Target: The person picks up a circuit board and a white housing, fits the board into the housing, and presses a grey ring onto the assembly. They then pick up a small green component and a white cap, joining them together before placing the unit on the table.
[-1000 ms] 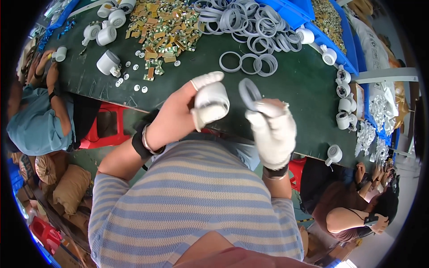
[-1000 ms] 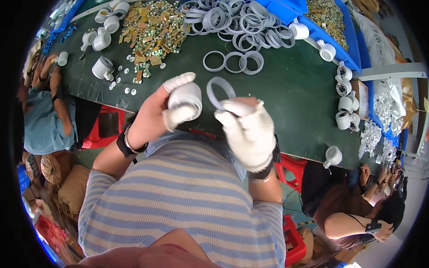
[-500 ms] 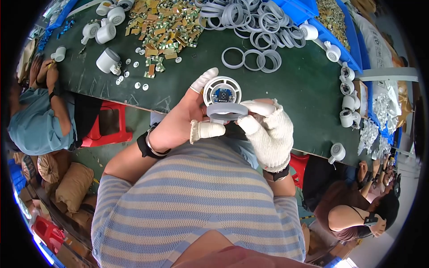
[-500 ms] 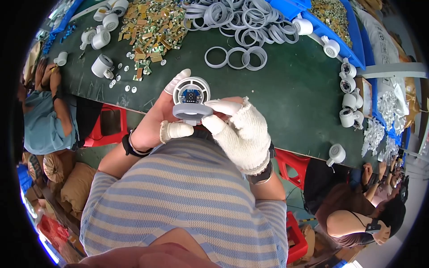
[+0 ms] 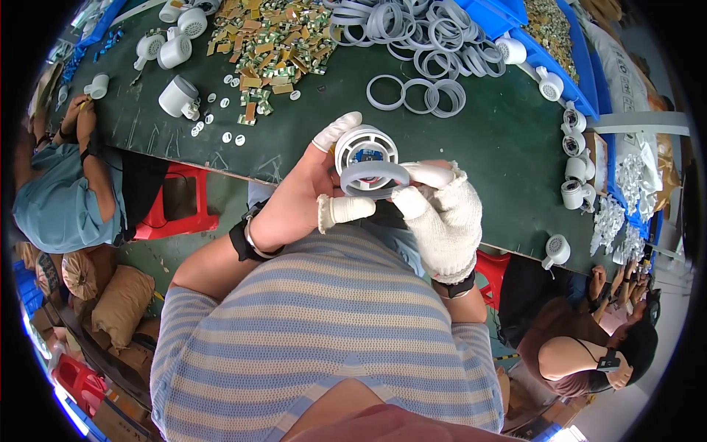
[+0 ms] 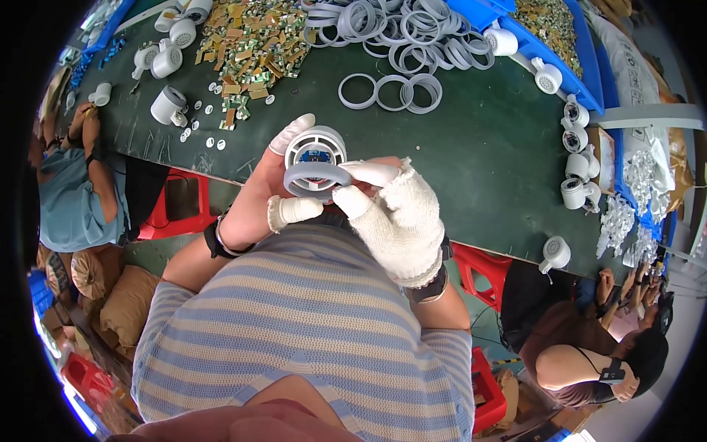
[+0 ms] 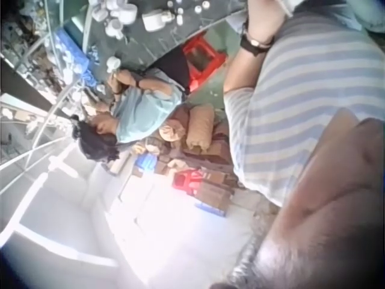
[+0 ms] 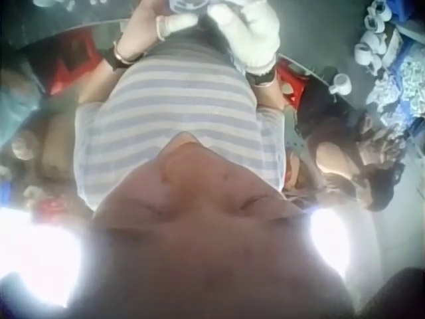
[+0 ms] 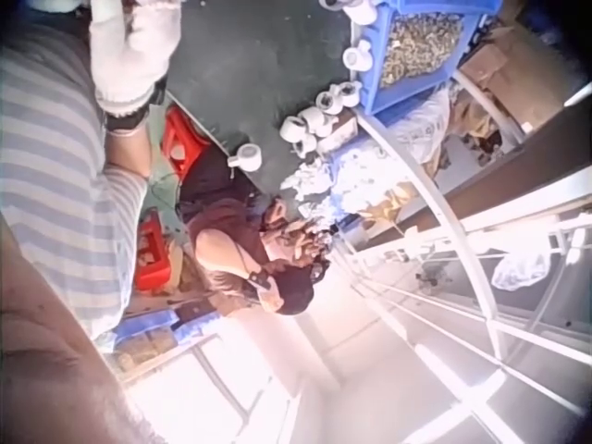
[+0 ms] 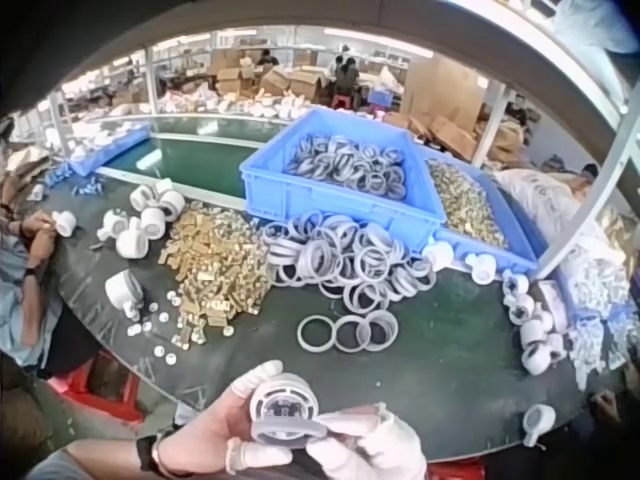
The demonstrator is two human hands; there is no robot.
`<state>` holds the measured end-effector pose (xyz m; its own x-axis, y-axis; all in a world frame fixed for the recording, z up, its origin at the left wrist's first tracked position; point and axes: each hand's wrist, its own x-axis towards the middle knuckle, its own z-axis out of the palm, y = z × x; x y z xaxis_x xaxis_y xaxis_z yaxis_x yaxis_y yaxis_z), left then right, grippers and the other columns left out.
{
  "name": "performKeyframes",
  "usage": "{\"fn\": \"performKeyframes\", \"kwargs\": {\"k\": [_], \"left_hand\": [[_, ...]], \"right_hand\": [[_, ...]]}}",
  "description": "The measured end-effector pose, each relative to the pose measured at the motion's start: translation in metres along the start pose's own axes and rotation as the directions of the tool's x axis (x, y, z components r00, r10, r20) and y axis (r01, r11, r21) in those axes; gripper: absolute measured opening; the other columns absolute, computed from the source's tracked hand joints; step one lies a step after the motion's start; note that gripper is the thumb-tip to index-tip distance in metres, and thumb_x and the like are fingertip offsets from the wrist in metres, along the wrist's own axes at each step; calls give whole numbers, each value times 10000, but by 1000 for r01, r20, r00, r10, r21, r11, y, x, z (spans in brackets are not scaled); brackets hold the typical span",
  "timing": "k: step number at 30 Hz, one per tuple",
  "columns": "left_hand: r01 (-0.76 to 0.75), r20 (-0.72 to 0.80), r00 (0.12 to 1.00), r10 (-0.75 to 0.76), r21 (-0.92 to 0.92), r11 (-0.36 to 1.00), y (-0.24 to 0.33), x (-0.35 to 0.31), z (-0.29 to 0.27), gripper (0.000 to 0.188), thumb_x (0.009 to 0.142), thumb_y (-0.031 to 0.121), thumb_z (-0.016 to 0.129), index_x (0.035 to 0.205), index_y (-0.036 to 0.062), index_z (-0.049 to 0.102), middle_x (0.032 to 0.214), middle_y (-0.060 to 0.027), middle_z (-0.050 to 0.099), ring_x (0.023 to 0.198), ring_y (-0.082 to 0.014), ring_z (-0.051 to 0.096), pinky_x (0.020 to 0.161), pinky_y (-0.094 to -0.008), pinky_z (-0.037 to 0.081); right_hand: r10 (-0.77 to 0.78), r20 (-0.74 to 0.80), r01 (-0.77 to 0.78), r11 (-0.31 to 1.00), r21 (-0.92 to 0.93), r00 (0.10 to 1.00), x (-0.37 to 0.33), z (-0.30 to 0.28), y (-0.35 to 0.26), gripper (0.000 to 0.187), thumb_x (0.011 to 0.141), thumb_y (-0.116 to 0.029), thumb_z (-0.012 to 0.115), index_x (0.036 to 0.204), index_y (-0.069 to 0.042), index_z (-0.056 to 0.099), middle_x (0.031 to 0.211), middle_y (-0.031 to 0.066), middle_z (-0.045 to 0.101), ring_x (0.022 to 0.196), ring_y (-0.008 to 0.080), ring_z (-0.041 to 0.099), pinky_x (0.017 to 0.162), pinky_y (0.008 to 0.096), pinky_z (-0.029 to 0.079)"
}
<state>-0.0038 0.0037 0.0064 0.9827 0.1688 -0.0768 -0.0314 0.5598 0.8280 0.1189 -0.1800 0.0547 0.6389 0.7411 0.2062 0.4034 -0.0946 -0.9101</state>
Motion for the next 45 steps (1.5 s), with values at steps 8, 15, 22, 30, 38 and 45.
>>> {"fn": "performKeyframes", "kwargs": {"k": [8, 15, 22, 30, 38, 45], "left_hand": [[-112, 152, 986, 67, 306, 945, -20, 1, 5, 790, 858, -71, 782, 1552, 93, 442, 1429, -67, 563, 1298, -181, 584, 1064, -351, 494], [-412, 353, 902, 250, 525, 745, -16, -1, -7, 838, 818, 93, 898, 1535, 110, 463, 1365, -92, 615, 1237, -225, 616, 1049, -373, 499], [-17, -114, 903, 413, 954, 300, 47, -21, -68, 605, 810, 253, 905, 1311, 84, 611, 1195, -149, 642, 1089, -309, 629, 941, -426, 509], [124, -53, 911, 409, 981, -147, 61, 3, -132, 211, 814, 122, 818, 928, 35, 662, 933, -157, 622, 975, -385, 578, 871, -463, 480], [290, -382, 895, 231, 891, 349, 68, 6, -125, 198, 923, 98, 766, 1088, 64, 662, 831, -77, 598, 649, -206, 553, 631, -355, 465], [-88, 184, 943, 278, 942, -324, 46, 9, -135, 234, 842, 36, 728, 1037, 42, 600, 1043, -167, 612, 999, -373, 622, 857, -483, 525]], "right_hand": [[-84, 71, 94, 984, -155, 994, 12, 11, 15, 721, 727, -324, 914, 1331, -52, 628, 1203, 163, 642, 1068, 313, 651, 955, 416, 523], [-209, 121, 236, 926, -296, 970, 15, 23, 7, 500, 750, -282, 884, 1140, -46, 677, 1001, 127, 658, 888, 313, 656, 778, 405, 534], [440, 63, -442, 896, 28, 896, 31, -29, 29, 370, 1001, -364, 667, 1011, 6, 668, 819, 94, 677, 832, 223, 666, 770, 355, 522], [-207, -194, 32, 758, -651, 959, 58, -54, 77, 254, 920, -319, 784, 970, -78, 722, 934, 121, 710, 870, 331, 676, 833, 447, 521], [-195, -167, 54, 791, -609, 966, -3, -42, 48, 192, 882, -143, 797, 1059, -92, 741, 1076, 127, 712, 992, 312, 661, 904, 412, 517], [-250, -157, 93, 760, -643, 955, -5, -23, 46, 187, 822, -137, 830, 1003, -140, 786, 1076, 78, 709, 1067, 311, 642, 946, 438, 499]]}}
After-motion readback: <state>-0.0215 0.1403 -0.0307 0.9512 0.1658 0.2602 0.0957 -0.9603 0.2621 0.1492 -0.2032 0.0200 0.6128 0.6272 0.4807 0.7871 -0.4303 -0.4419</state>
